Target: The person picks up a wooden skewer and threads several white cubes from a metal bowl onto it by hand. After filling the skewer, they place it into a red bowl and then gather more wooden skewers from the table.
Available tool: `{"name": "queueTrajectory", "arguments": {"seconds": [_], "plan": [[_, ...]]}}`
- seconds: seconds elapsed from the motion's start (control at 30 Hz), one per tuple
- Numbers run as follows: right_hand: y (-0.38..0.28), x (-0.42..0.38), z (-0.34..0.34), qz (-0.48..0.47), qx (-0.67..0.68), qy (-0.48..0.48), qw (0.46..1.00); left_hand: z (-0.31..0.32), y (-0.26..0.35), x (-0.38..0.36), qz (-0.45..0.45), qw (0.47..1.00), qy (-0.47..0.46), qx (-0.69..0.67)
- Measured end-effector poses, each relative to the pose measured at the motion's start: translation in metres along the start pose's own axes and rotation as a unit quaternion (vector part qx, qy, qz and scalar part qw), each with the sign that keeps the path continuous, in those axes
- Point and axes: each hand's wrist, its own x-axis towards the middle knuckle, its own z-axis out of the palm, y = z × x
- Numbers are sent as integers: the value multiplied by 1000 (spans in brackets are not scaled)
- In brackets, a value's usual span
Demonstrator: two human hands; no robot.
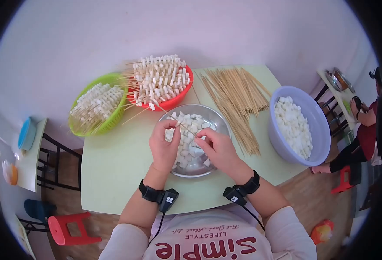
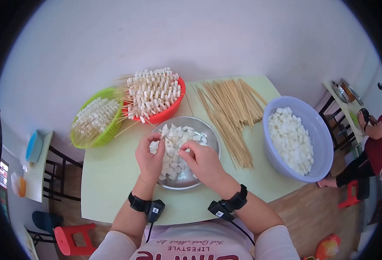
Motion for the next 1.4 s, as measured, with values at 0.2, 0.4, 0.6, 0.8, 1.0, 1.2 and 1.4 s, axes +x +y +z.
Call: {"name": "queueTrajectory", "arguments": {"seconds": [0.2, 0.4, 0.6, 0.8, 1.0, 1.2, 1.4], "plan": [[17, 7, 16, -45, 38, 14, 998, 4, -5, 1, -18, 998, 15, -54], [15, 18, 7, 187, 403, -173, 879, 4, -6, -2, -71, 989, -32, -123], [11, 13, 13, 129, 209, -91, 965, 5, -7, -3, -39, 994, -13, -105], [25, 6, 23, 4, 99, -2, 995, 4, 4, -4, 31, 999, -41, -8], [36, 20, 2, 104, 225, -24, 968, 4, 10, 6, 24, 996, -80, -18], [56, 35, -21, 24, 372, 219, 902, 22, 4, 27, 47, 926, -361, 102], [50, 34, -24, 32, 373, 237, 896, 67, 2, 30, 150, 853, -437, 242]]}}
